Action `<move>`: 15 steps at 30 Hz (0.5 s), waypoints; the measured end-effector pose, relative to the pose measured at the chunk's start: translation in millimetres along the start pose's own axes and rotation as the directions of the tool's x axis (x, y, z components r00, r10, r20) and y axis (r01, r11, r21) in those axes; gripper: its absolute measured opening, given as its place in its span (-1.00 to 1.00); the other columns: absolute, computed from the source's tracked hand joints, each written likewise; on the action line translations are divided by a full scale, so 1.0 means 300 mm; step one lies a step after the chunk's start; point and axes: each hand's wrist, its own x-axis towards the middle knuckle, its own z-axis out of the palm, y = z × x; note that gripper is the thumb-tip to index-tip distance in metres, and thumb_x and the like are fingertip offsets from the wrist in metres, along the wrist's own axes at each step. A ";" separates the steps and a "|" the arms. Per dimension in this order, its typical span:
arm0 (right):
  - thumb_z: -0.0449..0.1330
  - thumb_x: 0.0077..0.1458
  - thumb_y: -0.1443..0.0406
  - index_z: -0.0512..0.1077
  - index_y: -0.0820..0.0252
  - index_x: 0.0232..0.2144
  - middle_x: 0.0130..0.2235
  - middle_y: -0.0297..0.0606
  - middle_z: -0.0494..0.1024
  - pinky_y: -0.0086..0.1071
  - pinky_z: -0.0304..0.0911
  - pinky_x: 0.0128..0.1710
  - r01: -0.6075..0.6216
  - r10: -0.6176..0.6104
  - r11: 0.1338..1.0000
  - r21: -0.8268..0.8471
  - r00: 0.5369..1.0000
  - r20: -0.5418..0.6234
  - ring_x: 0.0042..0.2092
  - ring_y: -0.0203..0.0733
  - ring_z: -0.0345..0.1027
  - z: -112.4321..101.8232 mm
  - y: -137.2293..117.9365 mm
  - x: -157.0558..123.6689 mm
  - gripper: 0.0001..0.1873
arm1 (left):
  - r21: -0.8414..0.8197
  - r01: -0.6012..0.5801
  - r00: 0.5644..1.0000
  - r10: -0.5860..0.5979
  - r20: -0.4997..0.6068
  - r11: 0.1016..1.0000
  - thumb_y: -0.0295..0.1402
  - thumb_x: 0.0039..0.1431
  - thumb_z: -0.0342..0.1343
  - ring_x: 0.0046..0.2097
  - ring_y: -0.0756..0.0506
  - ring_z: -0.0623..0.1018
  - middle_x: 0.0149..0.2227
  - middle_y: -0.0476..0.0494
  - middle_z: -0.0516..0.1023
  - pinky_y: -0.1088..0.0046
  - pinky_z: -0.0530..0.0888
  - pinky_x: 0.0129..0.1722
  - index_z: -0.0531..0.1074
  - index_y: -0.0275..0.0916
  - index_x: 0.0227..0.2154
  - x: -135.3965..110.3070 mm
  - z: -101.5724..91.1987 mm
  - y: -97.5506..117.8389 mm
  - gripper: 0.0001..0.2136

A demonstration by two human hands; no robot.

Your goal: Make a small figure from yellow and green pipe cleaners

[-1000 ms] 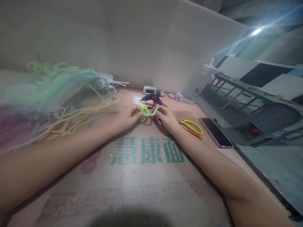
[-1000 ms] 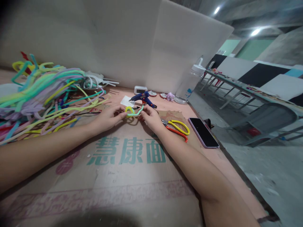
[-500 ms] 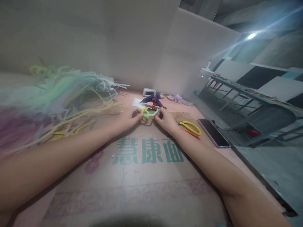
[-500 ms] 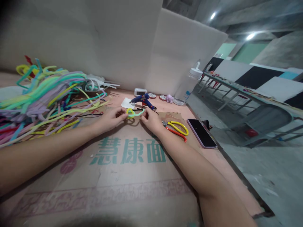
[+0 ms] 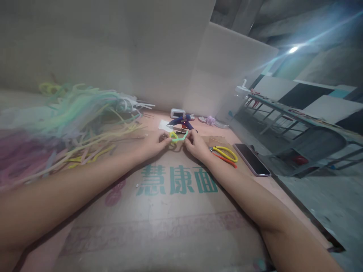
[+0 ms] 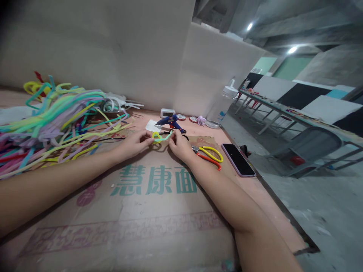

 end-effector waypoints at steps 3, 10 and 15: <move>0.02 0.12 0.31 0.14 0.05 -0.34 -0.49 -0.42 0.34 -0.36 0.09 -0.38 -0.005 0.005 1.000 -0.024 1.000 0.009 -0.43 -0.16 0.28 -0.006 -0.014 -0.005 -0.93 | -0.008 0.006 1.000 -0.006 0.010 1.000 -0.17 0.25 0.05 -0.33 -0.07 0.46 -0.33 -0.08 0.52 0.42 0.36 -0.29 0.43 -0.25 -0.29 0.000 -0.001 0.002 -0.77; 0.03 0.07 0.33 0.11 0.05 -0.35 -0.52 -0.43 0.30 -0.36 -0.01 -0.43 -0.032 0.031 0.996 -0.079 0.999 -0.006 -0.47 -0.16 0.25 -0.010 -0.030 -0.006 -0.88 | 0.000 -0.001 1.000 0.001 0.019 1.000 -0.16 0.24 0.02 -0.31 -0.09 0.48 -0.32 -0.10 0.54 0.40 0.38 -0.27 0.44 -0.25 -0.26 -0.001 -0.004 0.010 -0.75; 0.05 0.04 0.33 0.10 0.04 -0.38 -0.55 -0.46 0.25 -0.36 -0.05 -0.44 -0.012 0.012 0.996 -0.092 1.000 -0.002 -0.50 -0.19 0.19 -0.012 -0.034 -0.008 -0.86 | 0.020 0.008 1.000 -0.008 0.018 1.000 -0.14 0.23 0.03 -0.30 -0.09 0.48 -0.32 -0.10 0.55 0.39 0.38 -0.26 0.45 -0.25 -0.27 -0.005 -0.007 0.018 -0.73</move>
